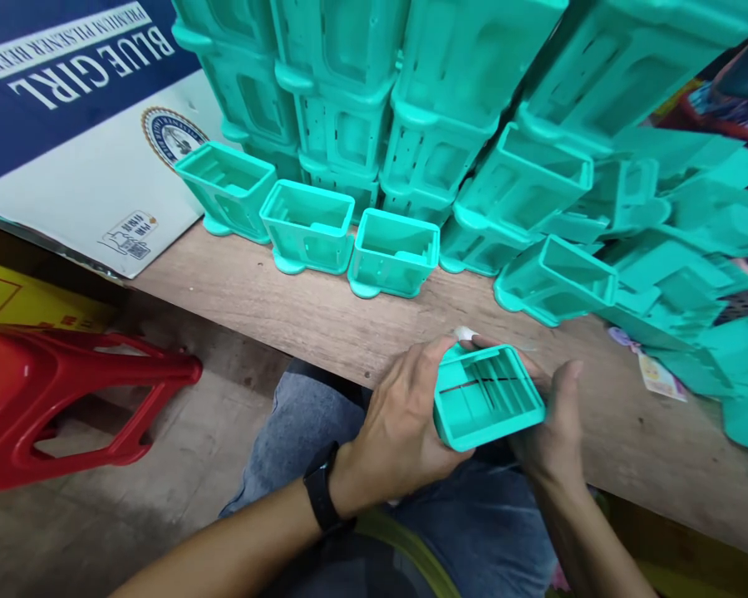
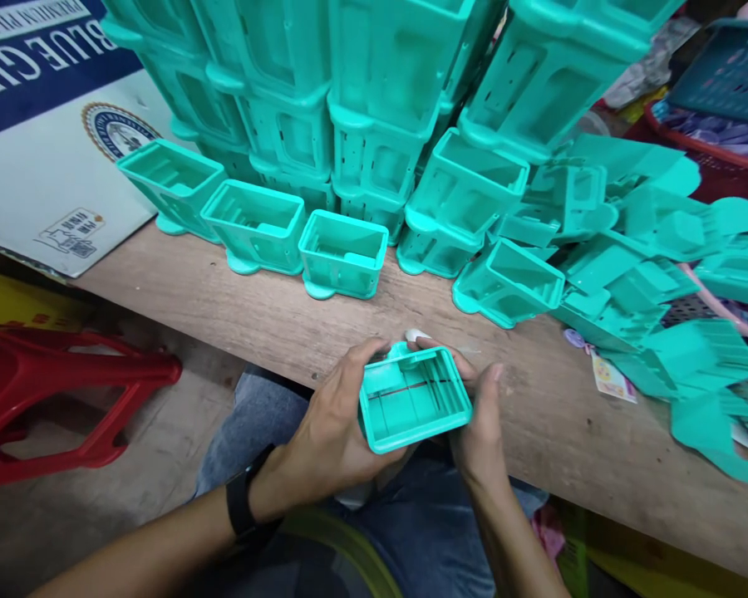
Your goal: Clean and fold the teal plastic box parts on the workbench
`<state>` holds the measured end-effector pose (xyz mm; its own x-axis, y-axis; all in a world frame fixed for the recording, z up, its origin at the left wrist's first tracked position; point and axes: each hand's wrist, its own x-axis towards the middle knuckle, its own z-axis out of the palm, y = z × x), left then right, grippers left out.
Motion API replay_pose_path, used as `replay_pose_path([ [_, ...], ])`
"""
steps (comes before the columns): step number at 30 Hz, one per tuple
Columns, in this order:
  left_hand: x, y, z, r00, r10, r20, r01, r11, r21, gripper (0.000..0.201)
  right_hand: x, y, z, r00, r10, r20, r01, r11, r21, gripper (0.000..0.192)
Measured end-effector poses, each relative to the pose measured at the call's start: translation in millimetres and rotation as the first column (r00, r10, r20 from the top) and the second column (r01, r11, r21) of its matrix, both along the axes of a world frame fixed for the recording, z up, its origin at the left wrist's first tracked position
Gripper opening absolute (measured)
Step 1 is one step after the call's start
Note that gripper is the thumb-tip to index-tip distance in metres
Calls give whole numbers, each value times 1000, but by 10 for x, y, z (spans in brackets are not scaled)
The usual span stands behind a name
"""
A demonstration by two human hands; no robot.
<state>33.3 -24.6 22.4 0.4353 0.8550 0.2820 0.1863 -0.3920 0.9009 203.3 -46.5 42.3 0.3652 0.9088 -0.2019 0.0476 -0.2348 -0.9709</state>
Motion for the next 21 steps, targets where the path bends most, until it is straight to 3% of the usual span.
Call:
replay_pose_path([
  [4,49,-15,-72,999,-16,43,14,999,41,95,-166,53,-31,959,-227,-168,240,969,57,71],
  [12,47,-16,-75,997,-3,74,-1,998,60,69,-187,107,-14,942,-296,-159,312,946,85,63],
  [18,-14,8,-41,997,-62,41,61,998,24,75,-123,84,-67,966,-186,-180,197,979,45,58],
  [21,-65,21,-27,996,-83,-34,85,994,63,75,-21,-10,-39,990,-122,-64,124,992,23,67],
])
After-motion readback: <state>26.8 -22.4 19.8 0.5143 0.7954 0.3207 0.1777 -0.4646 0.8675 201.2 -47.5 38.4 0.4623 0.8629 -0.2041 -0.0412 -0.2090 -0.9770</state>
